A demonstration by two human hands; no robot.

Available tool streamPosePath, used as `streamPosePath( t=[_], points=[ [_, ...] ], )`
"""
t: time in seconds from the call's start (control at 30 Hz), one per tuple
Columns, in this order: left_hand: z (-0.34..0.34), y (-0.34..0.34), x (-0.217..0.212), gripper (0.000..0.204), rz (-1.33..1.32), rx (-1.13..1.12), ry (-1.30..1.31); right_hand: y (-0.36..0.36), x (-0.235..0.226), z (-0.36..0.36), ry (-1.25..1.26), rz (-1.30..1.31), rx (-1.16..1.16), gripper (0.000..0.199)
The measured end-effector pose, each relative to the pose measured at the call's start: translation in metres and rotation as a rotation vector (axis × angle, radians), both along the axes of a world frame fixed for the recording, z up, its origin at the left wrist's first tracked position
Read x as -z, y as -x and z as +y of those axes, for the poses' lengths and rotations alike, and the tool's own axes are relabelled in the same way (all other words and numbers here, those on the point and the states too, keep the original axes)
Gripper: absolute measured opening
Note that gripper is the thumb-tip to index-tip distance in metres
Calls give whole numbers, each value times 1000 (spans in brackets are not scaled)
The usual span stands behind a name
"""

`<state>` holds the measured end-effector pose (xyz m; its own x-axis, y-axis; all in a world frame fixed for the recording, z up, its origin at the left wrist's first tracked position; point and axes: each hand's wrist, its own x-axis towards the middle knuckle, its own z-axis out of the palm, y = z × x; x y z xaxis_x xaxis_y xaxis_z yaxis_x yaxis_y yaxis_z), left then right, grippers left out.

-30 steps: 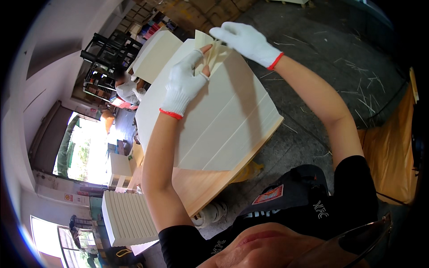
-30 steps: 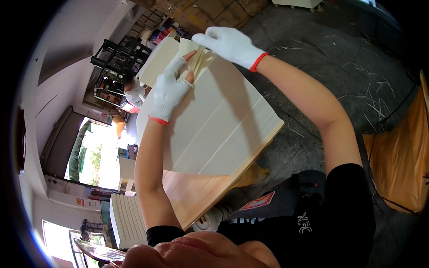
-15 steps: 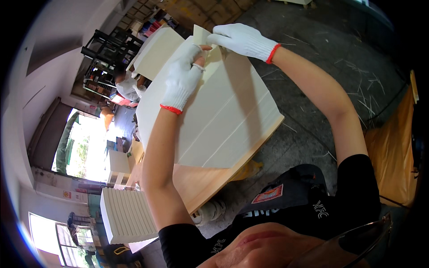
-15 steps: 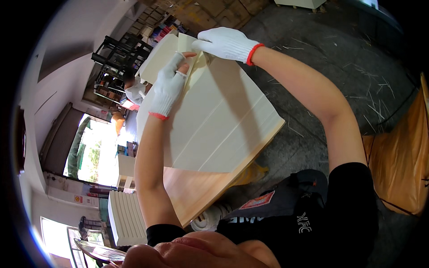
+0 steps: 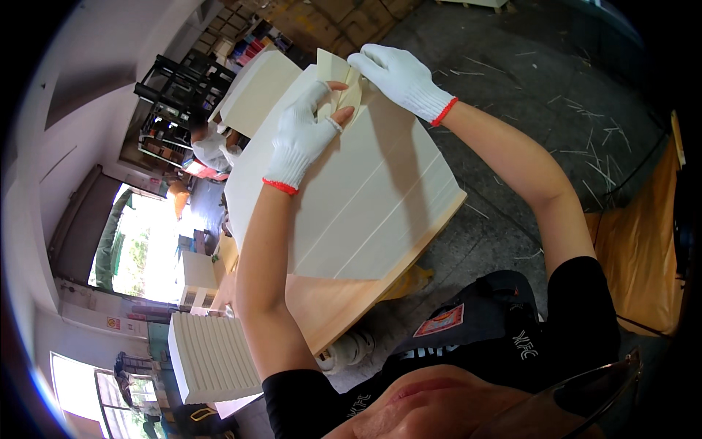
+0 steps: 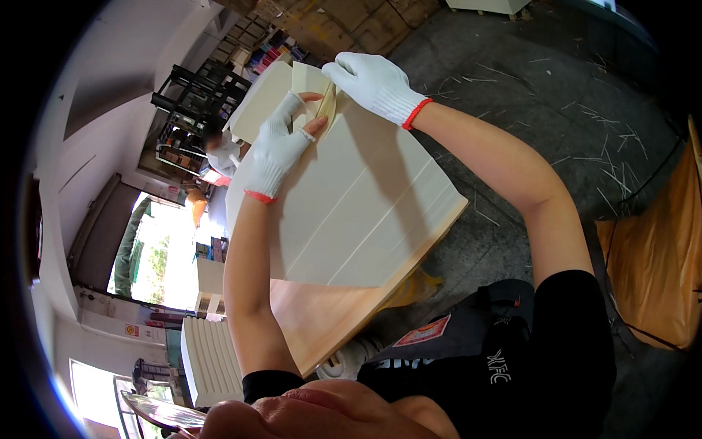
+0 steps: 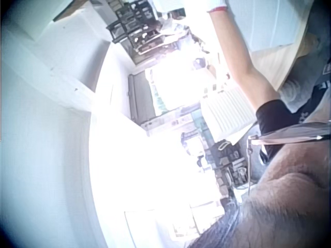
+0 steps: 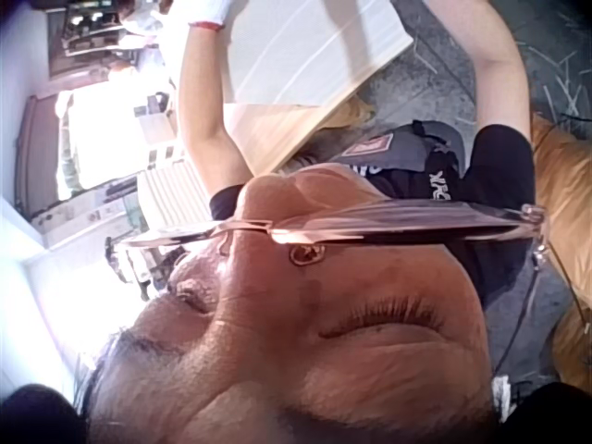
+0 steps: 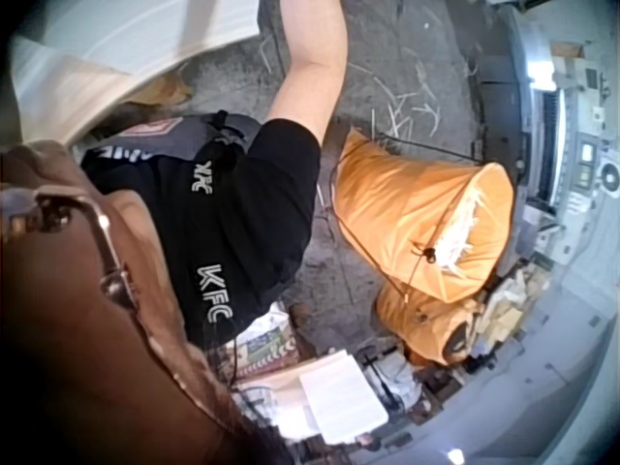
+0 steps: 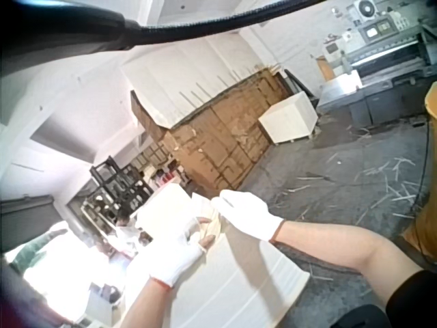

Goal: The person sorts and stacks large white paper sheets by picking them up individually or in small groups and aligning them into organized stacks on a wooden table.

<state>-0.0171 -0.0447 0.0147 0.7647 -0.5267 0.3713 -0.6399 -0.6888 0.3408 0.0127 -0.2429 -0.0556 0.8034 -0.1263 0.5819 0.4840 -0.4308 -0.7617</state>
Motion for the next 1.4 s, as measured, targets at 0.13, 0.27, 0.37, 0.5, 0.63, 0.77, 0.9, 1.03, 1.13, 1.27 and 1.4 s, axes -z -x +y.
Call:
streamPosePath(
  t=[0.13, 0.27, 0.37, 0.5, 0.63, 0.77, 0.9, 1.03, 1.13, 1.27, 1.4],
  points=[
    [-2, 3, -3, 39, -21, -15, -38, -1, 1, -1, -2, -16, 7, 47],
    [-8, 12, -10, 40, 98, -65, -19, -2, 2, -1, -2, -16, 20, 48],
    [-7, 13, -10, 42, 68, -45, -10, 2, -1, -1, -14, -1, 0, 50],
    [-2, 5, -5, 41, 9, 29, -13, 1, -2, 0, -8, -10, 3, 53],
    [-4, 7, -5, 36, -8, 34, 44, 2, -1, -1, -54, -42, -33, 54],
    [-5, 7, -6, 31, 5, -4, -6, 1, -1, 0, -1, -15, 5, 51],
    [-14, 18, -12, 27, 221, -177, -14, 5, 2, 0, -37, -20, 9, 47],
    [-6, 10, -7, 29, 4, -54, -78, 6, -2, 0, -46, 2, 3, 47],
    [-7, 9, -7, 32, 42, -60, -57, 5, -1, -1, -45, 5, -2, 48],
    [-7, 11, -2, 30, -102, 10, 22, 8, -3, 0, -85, -12, -26, 48],
    [-11, 15, -10, 27, 46, -44, -31, 6, -1, -2, -40, 21, 8, 47]
  ],
)
